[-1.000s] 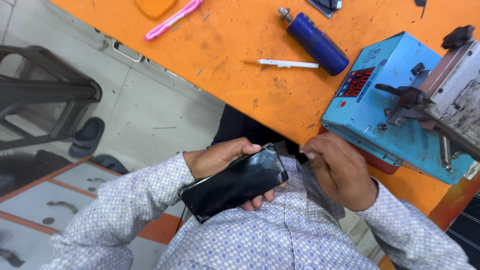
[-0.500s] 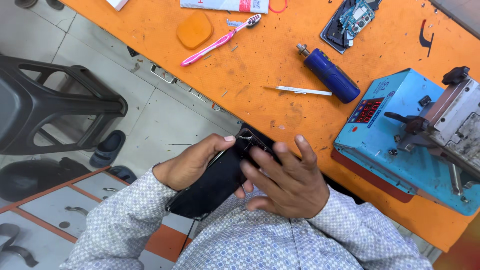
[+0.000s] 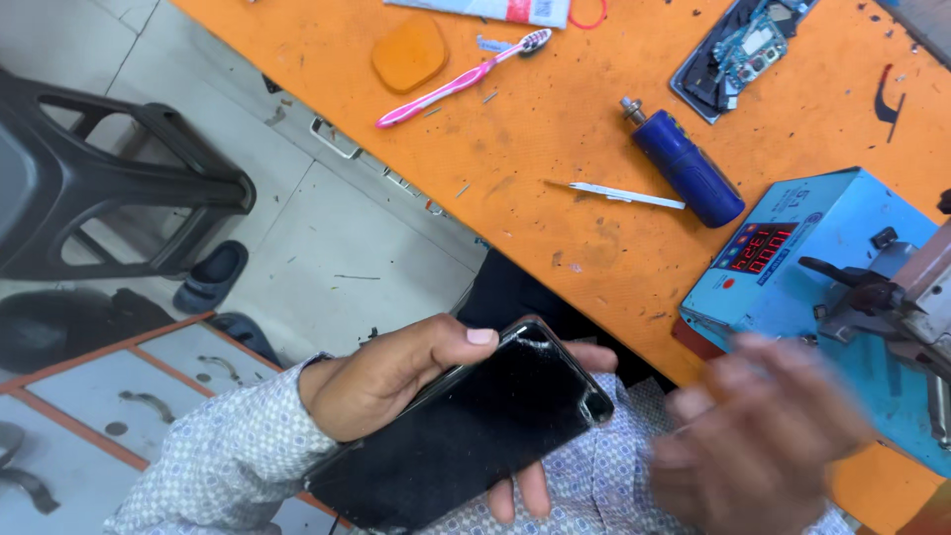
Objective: The person uses a handheld heat gun to apply heat to the edges of a cracked smartphone screen, then uses a metal prying tool to separate the screen from the frame. The person repeats heating and prying along the perimeter of the device.
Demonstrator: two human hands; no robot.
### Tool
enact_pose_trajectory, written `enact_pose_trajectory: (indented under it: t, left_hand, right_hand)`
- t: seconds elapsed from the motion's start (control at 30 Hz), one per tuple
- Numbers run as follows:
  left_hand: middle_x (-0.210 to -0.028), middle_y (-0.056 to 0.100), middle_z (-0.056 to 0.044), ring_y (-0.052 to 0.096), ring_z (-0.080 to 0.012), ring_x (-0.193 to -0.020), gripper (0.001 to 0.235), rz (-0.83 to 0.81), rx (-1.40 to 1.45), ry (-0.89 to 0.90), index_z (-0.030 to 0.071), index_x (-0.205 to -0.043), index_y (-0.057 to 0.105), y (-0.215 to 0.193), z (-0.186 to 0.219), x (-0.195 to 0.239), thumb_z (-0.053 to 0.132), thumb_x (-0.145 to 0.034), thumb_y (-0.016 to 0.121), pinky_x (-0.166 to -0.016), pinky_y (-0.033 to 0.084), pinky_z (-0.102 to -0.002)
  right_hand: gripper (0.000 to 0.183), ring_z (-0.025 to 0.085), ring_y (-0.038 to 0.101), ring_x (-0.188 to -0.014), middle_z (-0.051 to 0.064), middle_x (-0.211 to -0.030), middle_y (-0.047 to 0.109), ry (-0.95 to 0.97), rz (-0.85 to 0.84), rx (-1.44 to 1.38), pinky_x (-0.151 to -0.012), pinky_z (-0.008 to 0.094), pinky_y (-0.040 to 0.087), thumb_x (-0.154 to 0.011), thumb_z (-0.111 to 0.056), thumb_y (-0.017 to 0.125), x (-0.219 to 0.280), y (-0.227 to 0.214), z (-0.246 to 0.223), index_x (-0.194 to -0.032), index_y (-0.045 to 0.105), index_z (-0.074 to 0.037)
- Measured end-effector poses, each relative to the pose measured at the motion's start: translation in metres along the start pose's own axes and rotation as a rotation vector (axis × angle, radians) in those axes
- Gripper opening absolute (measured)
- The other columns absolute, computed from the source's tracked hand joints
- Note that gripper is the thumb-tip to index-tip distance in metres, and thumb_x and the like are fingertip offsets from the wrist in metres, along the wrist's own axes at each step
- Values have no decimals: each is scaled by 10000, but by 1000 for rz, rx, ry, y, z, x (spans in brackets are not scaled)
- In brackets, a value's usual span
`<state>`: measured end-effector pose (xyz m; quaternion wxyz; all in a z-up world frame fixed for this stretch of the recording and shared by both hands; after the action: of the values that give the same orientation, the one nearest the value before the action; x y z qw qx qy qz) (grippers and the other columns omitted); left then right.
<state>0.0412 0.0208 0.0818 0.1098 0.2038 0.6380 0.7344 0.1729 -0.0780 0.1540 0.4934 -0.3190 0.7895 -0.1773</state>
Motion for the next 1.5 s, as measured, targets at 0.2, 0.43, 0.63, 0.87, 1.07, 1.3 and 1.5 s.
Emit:
enact_pose_trajectory:
  t: [0.2,0.43,0.63,0.87,1.07,1.3,1.5]
  left_hand:
    - [-1277,602,-316,693,-327,-1006,688,276,-279,-63,-12,-1596,323,-58,-17,-33,433,-1071,290,-850,608,-388]
    - [-1508,483,-286,565,-362,-1325,810,36,-19,111,-83,-1590,304,-61,5,-23,498,-1032,397,-1116,488,-455]
    - [-1662,294,-156,327,-333,-1548,953,287,-917,870,71,-1614,183,-46,64,-31,339,-903,757,-1284,308,-493]
    - [-1358,502,-188,452,-380,-1502,461,130,6,1102,74,-1422,411,-72,72,-52,173,-989,533,-1247,404,-544]
    - [-1313,521,-172,477,-361,-1411,464,95,-42,1100,92,-1425,404,-52,85,-46,169,-981,516,-1155,463,-633]
    - [-1375,513,-190,483,-372,-1462,491,137,-36,1116,93,-1432,395,-52,81,-49,178,-964,514,-1184,480,-649]
    - [-1358,501,-191,473,-349,-1433,499,195,-73,1161,94,-1445,387,-49,77,-48,157,-966,512,-1160,481,-623]
  right_hand:
    - [612,363,518,-1321,106,-1357,657,-296,-696,52,-1047,592,447,-757,-297,746,-10,65,-16,-1322,643,-85]
    - [876,350,626,-1185,163,-1196,664,-37,-655,-138,-1036,512,468,-618,-461,852,-11,71,14,-1317,581,-9]
    - [913,334,676,-1070,176,-1168,690,438,-478,-109,-931,428,542,-513,-282,923,-13,79,58,-1320,595,-7]
    - [781,380,530,-1305,176,-1353,588,202,-280,-57,-1025,449,508,-642,-255,937,-18,66,38,-1325,623,-43]
    - [513,305,516,-1291,43,-1202,605,97,-163,-29,-1040,434,486,-724,-325,979,7,52,34,-1137,717,-170]
    - [348,268,474,-1205,-21,-1068,595,-25,-202,55,-911,424,473,-775,-231,959,14,53,23,-1067,770,-223]
    - [279,245,454,-1147,-23,-971,524,-102,-170,29,-829,427,467,-816,-190,955,11,55,16,-1022,767,-196]
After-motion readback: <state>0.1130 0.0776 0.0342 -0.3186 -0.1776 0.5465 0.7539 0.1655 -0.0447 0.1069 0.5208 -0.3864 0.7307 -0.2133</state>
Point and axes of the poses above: each hand's wrist, its own x-axis away from the middle knuckle, its own y-axis out of the palm, z = x × y, the point moved 10 cm from there along -x, towards the middle knuckle
